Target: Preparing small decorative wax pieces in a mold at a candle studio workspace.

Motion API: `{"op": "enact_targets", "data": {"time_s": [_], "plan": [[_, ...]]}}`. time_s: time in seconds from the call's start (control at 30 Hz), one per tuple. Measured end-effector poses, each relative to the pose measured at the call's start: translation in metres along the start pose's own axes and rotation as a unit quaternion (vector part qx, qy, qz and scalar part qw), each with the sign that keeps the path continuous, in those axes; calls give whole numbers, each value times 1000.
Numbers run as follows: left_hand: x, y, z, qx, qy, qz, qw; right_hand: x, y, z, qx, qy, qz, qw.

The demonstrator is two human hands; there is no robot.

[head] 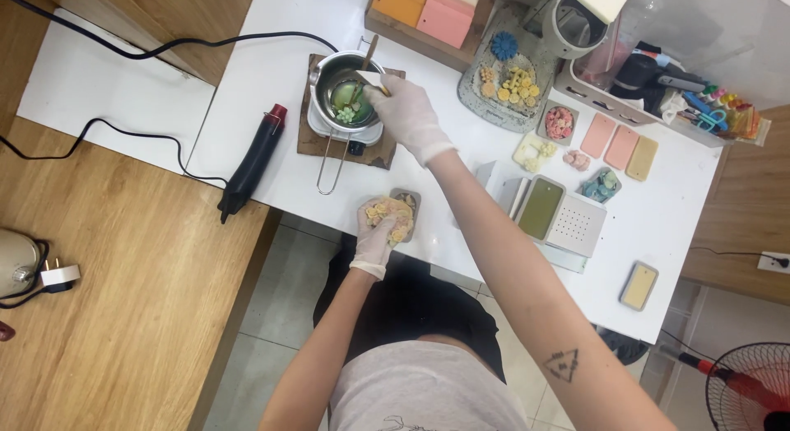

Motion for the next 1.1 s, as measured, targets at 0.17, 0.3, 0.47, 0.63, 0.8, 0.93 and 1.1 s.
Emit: {"op": "enact_targets", "data": {"time_s": [0.17,0.3,0.47,0.63,0.8,0.93,1.1], "plan": [[-8,6,-5,-4,-11,-13,1000,13,-34,-30,2,52,80,995],[-2,7,-1,-15,-2,10,1000,14,-16,-15,-21,-40,50,998],[18,13,-1,43,45,3,998,52,22,18,28,-34,-76,996],[20,21,-3,43,41,22,998,121,24,89,12,-185,-189,964],[24,8,4,7,27,14,1000,253,-22,150,29,-285,-145,947],[19,4,15,18,71,13,997,263,-46,169,7,-275,-176,945],[16,6,8,9,40,20,999,261,-58,180,-32,-312,-206,927]]}}
Point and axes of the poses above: each hand's wrist, its own z-axis away from the middle knuckle, its own y-axis out of the back of the hand, x = y × z, the point moved 10 cm from there along -z, towards the middle knuckle, and after that the axes turned 12 degrees about x, right-handed, at the moved point
